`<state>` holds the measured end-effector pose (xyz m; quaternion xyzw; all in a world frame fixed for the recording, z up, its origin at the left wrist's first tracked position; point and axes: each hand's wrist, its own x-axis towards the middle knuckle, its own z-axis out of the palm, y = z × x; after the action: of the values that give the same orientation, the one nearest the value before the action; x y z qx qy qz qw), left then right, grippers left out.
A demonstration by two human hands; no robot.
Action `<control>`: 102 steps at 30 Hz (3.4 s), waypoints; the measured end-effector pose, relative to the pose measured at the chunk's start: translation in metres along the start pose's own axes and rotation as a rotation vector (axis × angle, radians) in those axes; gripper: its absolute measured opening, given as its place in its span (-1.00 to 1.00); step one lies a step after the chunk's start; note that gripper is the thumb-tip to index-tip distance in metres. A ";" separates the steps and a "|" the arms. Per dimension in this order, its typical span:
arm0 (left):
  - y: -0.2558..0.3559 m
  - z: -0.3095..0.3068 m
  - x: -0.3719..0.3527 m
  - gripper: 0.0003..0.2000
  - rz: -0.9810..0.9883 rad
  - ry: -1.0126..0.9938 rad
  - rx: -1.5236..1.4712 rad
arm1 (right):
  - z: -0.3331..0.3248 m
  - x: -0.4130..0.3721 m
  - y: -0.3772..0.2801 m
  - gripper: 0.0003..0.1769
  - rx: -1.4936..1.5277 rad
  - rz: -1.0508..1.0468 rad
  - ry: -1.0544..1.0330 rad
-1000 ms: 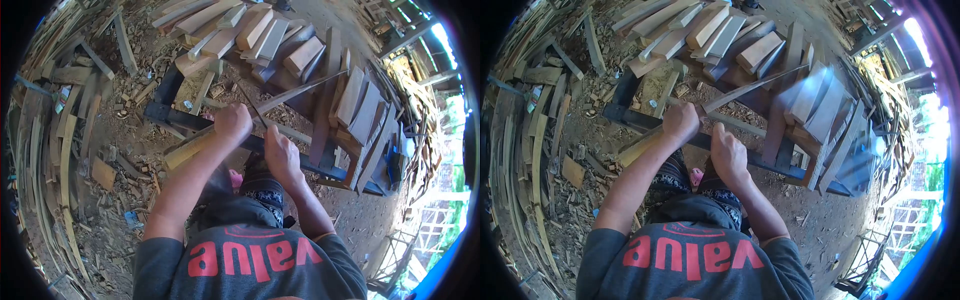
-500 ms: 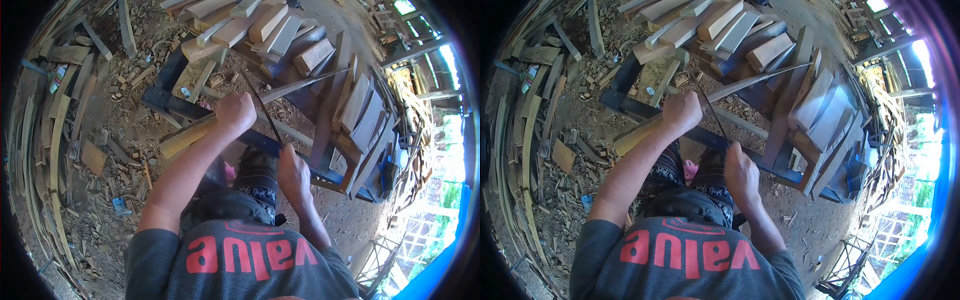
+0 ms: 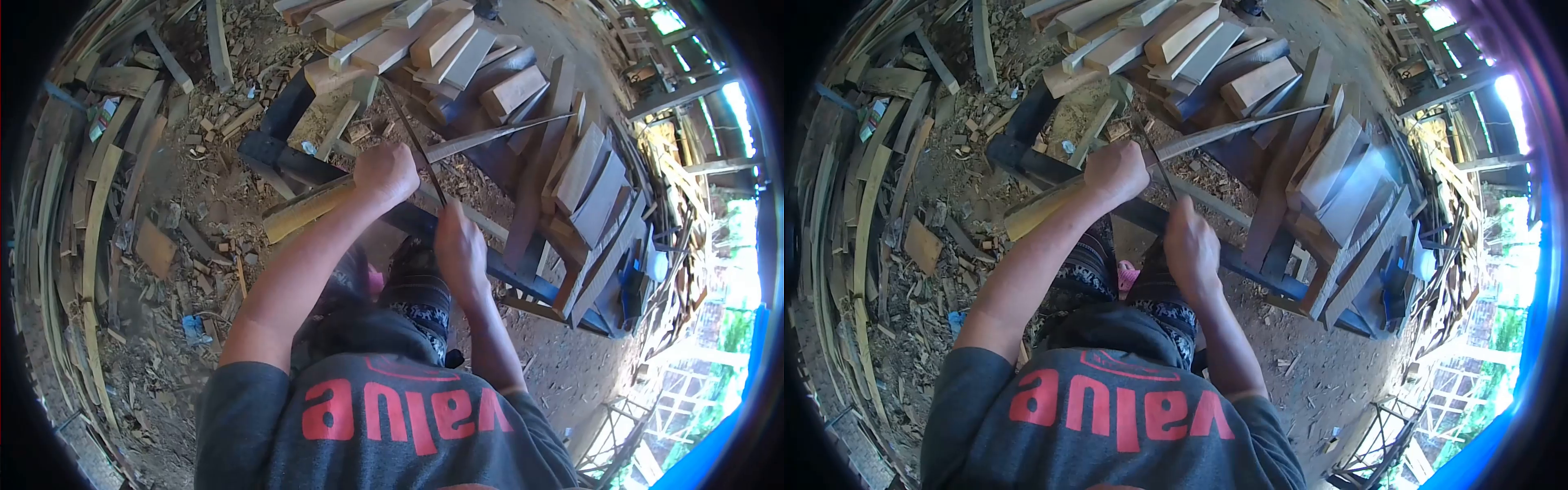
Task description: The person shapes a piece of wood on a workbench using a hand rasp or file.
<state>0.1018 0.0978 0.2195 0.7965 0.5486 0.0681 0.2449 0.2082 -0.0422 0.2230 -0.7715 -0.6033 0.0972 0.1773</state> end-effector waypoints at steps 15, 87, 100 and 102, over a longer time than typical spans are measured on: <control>0.000 0.001 0.000 -0.81 -0.005 0.036 0.013 | 0.008 0.018 -0.005 -0.88 -0.038 0.000 0.019; 0.001 0.005 0.007 -0.72 -0.072 -0.011 0.047 | 0.014 0.015 0.004 -0.90 0.095 -0.028 0.048; 0.006 -0.002 0.003 -0.79 -0.098 -0.031 0.067 | 0.015 0.018 0.002 -0.90 0.066 -0.001 0.027; 0.006 -0.002 0.004 -0.79 -0.103 -0.043 0.079 | 0.022 0.021 0.004 -0.90 0.041 0.012 0.012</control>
<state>0.1073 0.1005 0.2233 0.7776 0.5857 0.0166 0.2282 0.2090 -0.0196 0.2030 -0.7718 -0.5954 0.1061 0.1961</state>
